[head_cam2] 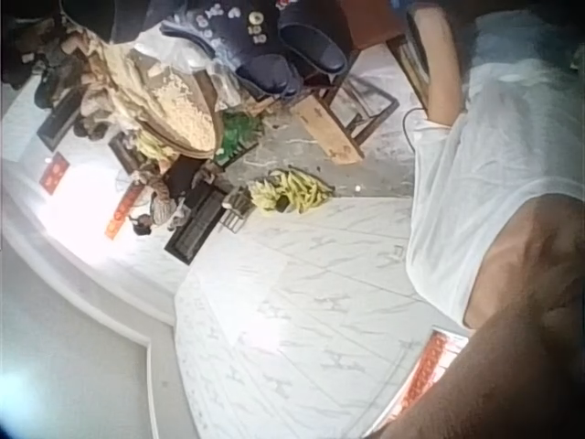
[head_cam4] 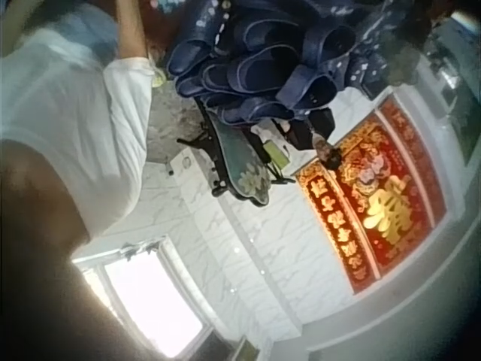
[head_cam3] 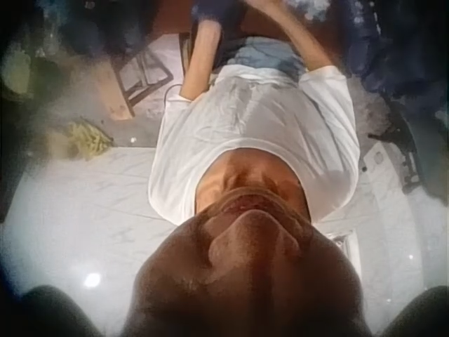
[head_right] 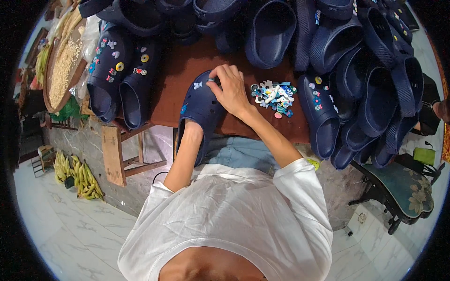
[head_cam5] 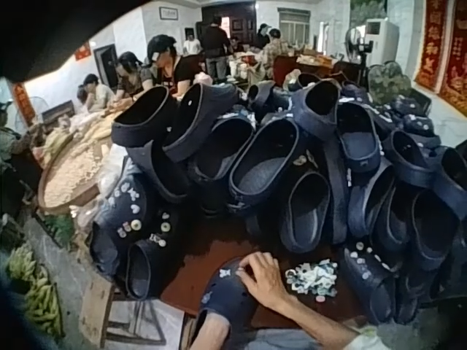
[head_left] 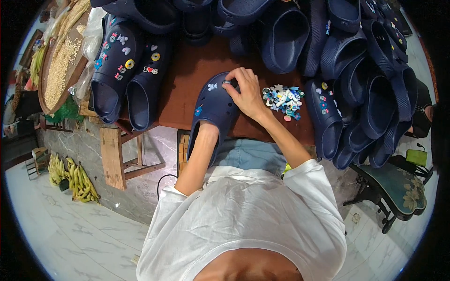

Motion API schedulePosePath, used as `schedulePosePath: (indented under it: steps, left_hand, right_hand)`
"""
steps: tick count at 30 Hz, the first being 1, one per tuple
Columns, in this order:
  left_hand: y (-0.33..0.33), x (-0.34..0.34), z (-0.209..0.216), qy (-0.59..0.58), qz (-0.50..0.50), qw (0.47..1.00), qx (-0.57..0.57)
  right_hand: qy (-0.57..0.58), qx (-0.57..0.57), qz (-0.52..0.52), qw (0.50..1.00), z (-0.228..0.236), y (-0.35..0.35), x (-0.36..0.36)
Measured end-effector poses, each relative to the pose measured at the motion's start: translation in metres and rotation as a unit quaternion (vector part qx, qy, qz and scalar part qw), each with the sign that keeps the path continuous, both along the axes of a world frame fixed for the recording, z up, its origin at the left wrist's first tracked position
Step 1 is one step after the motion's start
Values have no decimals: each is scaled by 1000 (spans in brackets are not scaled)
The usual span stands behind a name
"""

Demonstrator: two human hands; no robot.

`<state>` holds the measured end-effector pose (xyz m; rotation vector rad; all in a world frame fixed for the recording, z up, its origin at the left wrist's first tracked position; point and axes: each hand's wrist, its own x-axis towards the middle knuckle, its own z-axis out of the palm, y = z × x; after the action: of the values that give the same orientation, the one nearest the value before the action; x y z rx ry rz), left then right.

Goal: Attaching decorative charms to the holes of blue clogs.

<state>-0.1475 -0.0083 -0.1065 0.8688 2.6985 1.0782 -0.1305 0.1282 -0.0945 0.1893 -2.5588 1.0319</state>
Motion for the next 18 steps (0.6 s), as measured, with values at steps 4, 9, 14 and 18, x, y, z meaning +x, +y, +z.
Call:
schedulePosePath:
  steps: [4,9,14,18]
  left_hand:
    - [-3,0,-7,12,-10,998,-66]
    - [-6,8,-9,-18,-21,994,-103]
    - [-20,29,-51,-246,90,893,366]
    - [-25,41,-41,-456,189,658,569]
  right_hand:
    - [8,-57,17,998,6,-6,8]
    - [-17,-13,-38,999,6,25,39]
    - [-42,96,-74,992,4,62,63]
    - [-32,121,-78,989,6,66,66]
